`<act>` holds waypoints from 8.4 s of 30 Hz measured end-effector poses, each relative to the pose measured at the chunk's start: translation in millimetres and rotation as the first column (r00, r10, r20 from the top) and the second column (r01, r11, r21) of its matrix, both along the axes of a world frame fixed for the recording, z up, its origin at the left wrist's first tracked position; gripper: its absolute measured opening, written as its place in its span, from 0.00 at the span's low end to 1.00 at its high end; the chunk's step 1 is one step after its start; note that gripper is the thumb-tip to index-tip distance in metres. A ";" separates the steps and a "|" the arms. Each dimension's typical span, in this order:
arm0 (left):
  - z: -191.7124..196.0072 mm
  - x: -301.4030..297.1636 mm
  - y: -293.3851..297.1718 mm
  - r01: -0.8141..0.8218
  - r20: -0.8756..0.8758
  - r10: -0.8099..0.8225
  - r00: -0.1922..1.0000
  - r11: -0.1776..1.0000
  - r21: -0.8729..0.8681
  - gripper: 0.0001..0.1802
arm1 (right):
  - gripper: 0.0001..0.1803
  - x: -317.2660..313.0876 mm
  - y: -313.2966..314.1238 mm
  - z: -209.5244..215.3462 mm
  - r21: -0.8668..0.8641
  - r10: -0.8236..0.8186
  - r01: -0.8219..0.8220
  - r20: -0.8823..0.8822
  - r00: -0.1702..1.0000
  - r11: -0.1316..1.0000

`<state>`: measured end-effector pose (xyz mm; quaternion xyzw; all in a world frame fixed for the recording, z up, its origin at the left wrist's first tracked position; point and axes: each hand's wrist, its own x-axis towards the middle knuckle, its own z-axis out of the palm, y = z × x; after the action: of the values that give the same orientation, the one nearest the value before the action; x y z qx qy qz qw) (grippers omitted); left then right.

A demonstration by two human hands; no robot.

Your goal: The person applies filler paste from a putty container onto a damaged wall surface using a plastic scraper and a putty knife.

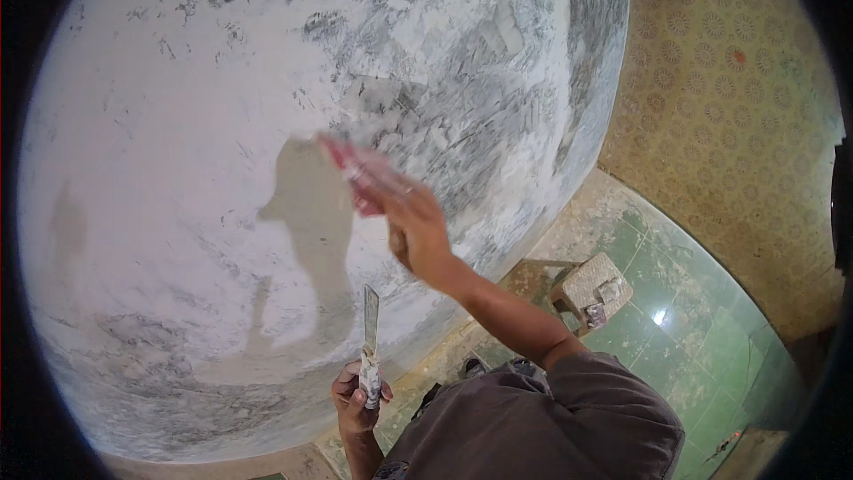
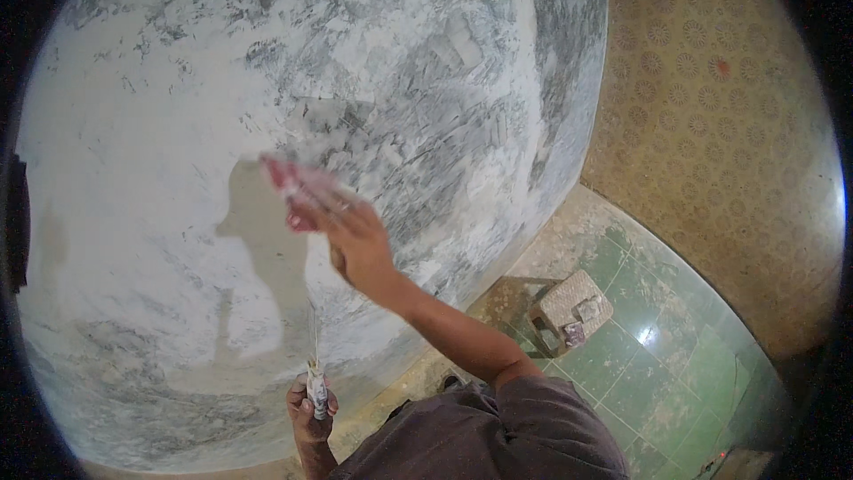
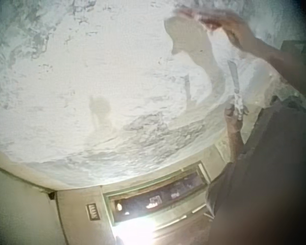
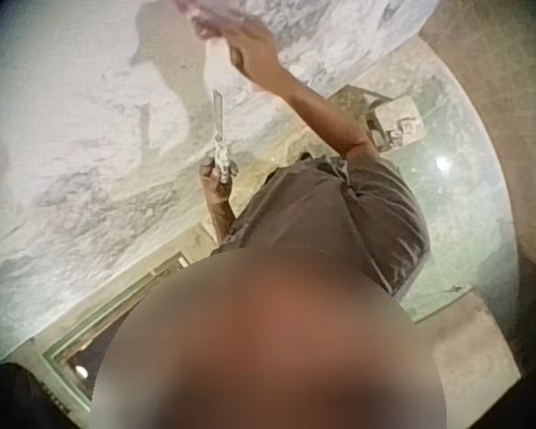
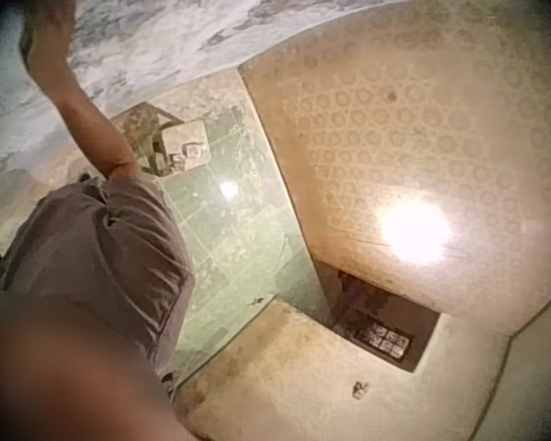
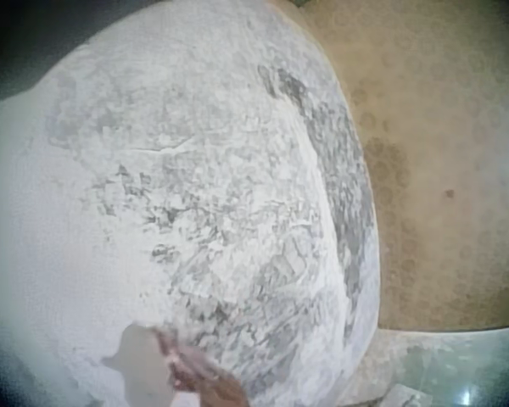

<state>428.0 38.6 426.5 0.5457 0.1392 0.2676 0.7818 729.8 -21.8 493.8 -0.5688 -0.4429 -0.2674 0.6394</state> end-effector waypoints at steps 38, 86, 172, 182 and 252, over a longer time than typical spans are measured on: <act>5.1 6.1 -1.0 -0.056 0.001 0.056 0.998 0.998 0.017 0.34 | 0.27 49.7 -4.9 -62.1 0.205 -0.238 0.257 -0.111 0.965 0.944; 2.1 -8.6 14.0 0.040 0.026 -0.041 0.999 0.998 0.042 0.31 | 0.33 -31.6 48.8 11.0 0.090 -0.114 0.104 0.112 0.987 0.990; -4.1 -58.1 21.6 -0.151 0.355 0.219 0.909 0.966 -0.208 0.33 | 0.43 -52.1 54.7 43.6 0.045 -0.047 0.036 0.289 0.956 0.998; -10.9 -61.7 21.6 -0.142 0.375 0.210 0.903 0.969 -0.202 0.29 | 0.40 41.4 32.2 75.8 0.304 -0.208 0.207 -0.029 0.978 0.930; -15.8 -44.6 40.3 0.052 0.406 -0.032 0.914 0.998 -0.039 0.25 | 0.34 15.0 53.9 -5.3 0.155 -0.230 0.263 -0.198 0.953 0.952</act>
<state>383.4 78.9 410.7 0.4620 -0.0307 0.3544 0.8124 744.8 32.0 488.6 -0.5813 -0.2835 -0.3325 0.6865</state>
